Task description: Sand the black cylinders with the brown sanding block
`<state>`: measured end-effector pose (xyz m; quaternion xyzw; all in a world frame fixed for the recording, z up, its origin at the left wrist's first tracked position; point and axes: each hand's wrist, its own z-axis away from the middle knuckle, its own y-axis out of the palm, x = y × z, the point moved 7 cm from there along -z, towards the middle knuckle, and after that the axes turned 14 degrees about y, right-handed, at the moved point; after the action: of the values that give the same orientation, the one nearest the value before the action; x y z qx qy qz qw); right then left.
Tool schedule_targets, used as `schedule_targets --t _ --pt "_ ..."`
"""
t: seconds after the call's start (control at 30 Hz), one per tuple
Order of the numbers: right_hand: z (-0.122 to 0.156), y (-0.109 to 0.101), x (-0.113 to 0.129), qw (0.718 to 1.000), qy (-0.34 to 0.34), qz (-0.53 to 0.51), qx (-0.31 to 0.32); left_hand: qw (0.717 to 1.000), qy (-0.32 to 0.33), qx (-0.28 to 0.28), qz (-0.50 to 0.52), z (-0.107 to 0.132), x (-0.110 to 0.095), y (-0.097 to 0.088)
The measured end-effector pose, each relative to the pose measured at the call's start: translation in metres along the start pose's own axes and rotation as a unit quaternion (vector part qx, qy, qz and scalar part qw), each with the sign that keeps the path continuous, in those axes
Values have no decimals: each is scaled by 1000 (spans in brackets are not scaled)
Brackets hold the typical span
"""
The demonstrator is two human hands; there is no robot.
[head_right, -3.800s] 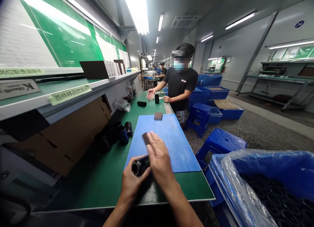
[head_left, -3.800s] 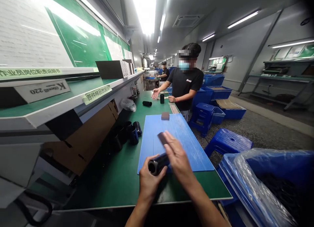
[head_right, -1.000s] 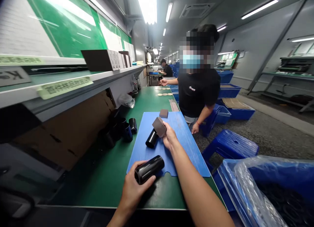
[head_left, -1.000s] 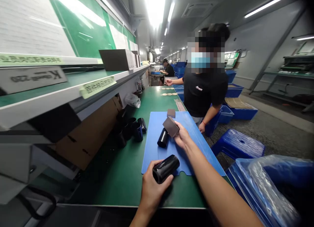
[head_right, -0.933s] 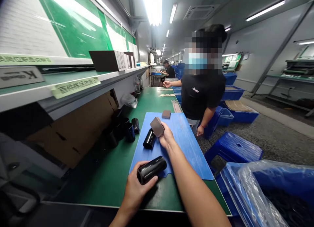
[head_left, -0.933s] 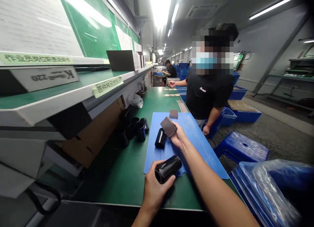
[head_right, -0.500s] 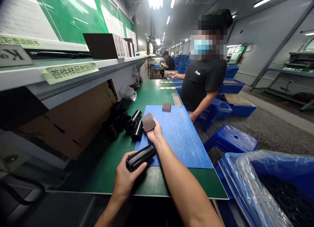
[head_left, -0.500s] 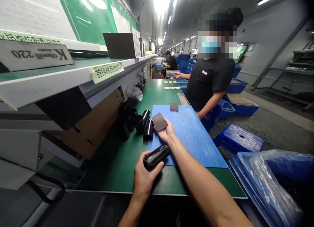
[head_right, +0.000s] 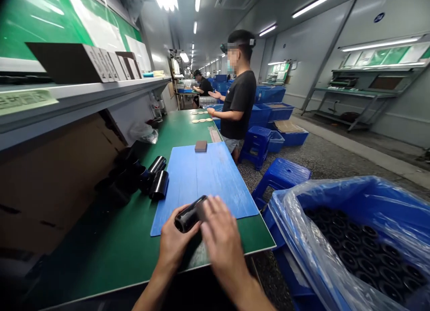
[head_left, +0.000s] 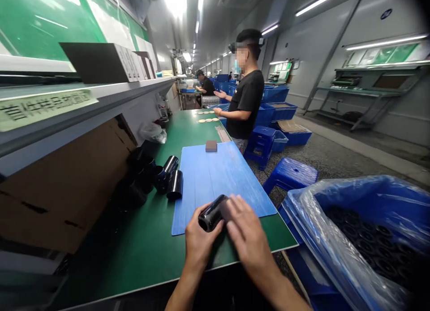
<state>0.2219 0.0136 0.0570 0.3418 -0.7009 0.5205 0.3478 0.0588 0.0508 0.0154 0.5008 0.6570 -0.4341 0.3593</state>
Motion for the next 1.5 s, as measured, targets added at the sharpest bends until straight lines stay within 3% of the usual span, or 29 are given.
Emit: schedule_targets --t 0.07,0.13,0.3,0.43,0.57,0.67,0.8,0.87,0.97,1.07,1.2,1.27,1.33,1.4,1.5 --pt "14 21 22 985 -92 143 23 1000 -5 -9 0 1 1 3" --pt "13 30 35 974 -122 191 19 1000 -9 -14 -5 2 1 3" --pt "10 31 39 963 -148 223 17 1000 -2 -18 13 5 2 0" --pt "6 23 33 966 -132 224 -6 1000 -3 -17 20 5 5 1" --pt "7 25 37 963 -157 217 22 999 0 -15 40 5 4 2" --pt "4 21 34 973 -125 194 4 999 0 -17 29 5 2 1" --pt "-19 16 14 990 -91 69 78 999 12 -12 30 5 -1 2" --pt "-46 -11 -13 1000 -4 -19 7 1000 21 -3 0 4 -2 2" --pt "-71 -42 -42 997 38 -64 -36 999 19 4 -39 4 -2 2" --pt "-67 -55 -56 989 64 -115 -61 999 25 6 -45 4 -2 2" --pt "-40 -40 -56 966 125 -215 -67 998 23 15 -55 4 -3 3" --pt "-26 -29 -35 984 84 -145 -66 998 21 11 -63 5 -3 3" --pt "-13 -12 -2 999 -30 4 -26 998 16 13 -53 6 -1 4" --pt "-1 8 22 984 -128 119 31 999 6 22 -33 7 2 7" --pt "-1 15 27 972 -124 199 15 1000 12 15 -19 7 2 7"
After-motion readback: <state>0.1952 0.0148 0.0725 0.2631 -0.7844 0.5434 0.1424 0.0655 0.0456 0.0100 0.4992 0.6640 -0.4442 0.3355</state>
